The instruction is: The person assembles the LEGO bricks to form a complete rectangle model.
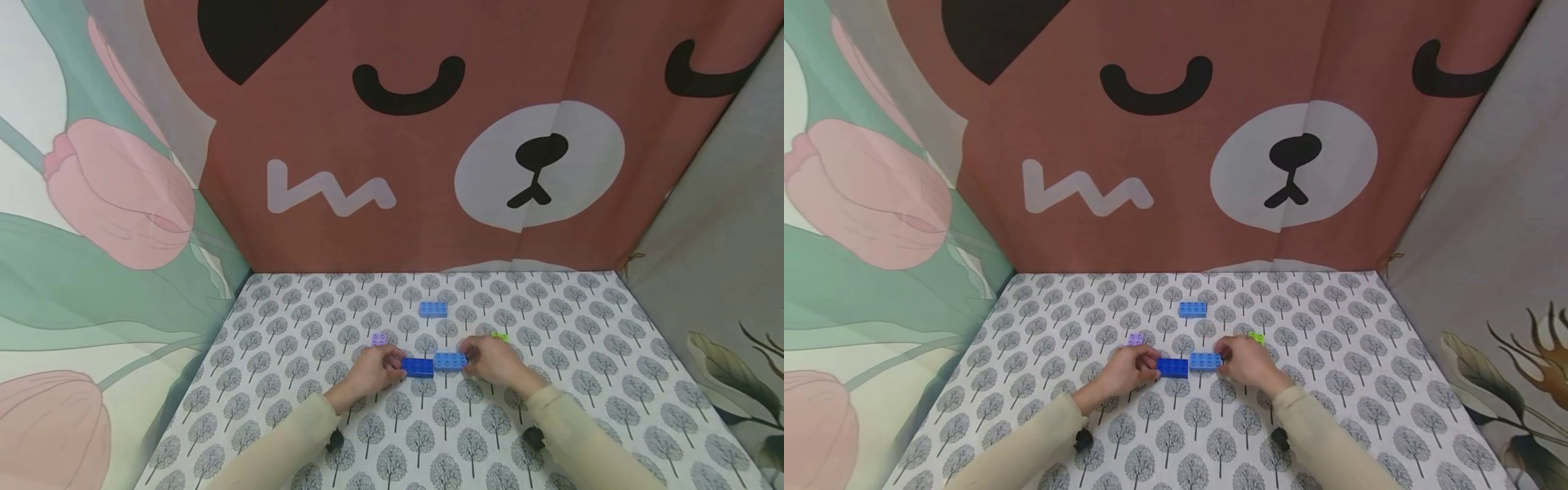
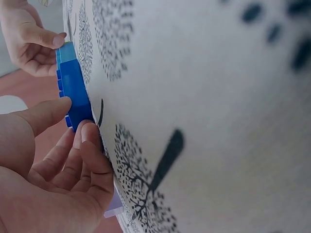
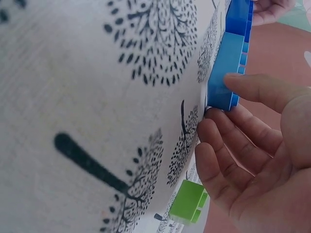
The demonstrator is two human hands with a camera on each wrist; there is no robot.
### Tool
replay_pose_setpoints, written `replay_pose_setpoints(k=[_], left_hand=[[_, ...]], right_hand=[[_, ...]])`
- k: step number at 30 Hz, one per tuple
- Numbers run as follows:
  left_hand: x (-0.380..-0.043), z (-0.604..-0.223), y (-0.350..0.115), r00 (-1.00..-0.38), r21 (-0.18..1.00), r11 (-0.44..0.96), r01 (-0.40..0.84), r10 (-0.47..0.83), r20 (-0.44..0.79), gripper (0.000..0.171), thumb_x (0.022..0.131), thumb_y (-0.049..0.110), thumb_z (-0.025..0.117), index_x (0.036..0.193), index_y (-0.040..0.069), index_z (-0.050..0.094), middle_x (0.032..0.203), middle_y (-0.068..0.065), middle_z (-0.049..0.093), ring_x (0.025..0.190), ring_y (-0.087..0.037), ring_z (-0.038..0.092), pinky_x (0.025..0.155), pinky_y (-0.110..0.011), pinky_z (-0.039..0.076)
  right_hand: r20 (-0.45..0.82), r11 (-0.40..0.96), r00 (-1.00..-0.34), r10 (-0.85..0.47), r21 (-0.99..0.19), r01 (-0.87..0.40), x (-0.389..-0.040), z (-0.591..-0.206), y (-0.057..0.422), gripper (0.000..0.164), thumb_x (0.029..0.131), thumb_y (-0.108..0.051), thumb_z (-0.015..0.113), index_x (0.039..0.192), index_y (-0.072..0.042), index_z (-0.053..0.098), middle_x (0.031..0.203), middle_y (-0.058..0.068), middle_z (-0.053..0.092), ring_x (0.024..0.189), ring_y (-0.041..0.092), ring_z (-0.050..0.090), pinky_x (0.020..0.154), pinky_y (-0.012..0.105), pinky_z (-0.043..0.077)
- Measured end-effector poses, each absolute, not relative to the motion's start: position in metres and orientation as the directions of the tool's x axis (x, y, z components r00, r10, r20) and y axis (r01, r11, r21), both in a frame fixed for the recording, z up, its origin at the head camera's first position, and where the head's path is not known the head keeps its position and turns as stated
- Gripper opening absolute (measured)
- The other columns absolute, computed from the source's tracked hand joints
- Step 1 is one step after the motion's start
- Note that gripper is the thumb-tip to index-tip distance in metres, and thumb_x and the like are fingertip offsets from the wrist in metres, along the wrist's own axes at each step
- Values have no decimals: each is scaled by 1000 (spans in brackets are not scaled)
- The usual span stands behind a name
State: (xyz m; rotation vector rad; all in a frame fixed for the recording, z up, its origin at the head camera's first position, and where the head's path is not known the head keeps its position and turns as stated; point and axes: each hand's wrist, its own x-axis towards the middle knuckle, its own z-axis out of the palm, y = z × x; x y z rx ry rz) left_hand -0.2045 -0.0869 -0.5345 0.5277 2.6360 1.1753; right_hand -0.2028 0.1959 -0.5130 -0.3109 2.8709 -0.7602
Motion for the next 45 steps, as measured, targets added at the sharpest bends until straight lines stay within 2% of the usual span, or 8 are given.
replay_pose_setpoints(k=[21,45], left_hand=[[-206,-533,-88,-918,766,609,207,391,-63,31,83,14,80,112,7,70,89,0,72,72,-6,63,63,-18,54],[-208,-535,-88,-913,769,608,196,399,-82,36,80,12,82,113,9,70,88,3,69,73,-7,62,64,-18,54]], right_hand=[[-63,851,-962,-265,-484,-203,-196,-510,190,33,70,-18,89,99,-18,72,92,-4,74,76,7,63,77,34,56],[-80,851,-962,-261,-490,-190,-197,-512,191,35,69,-21,89,99,-20,71,91,-5,72,79,8,63,79,36,56]])
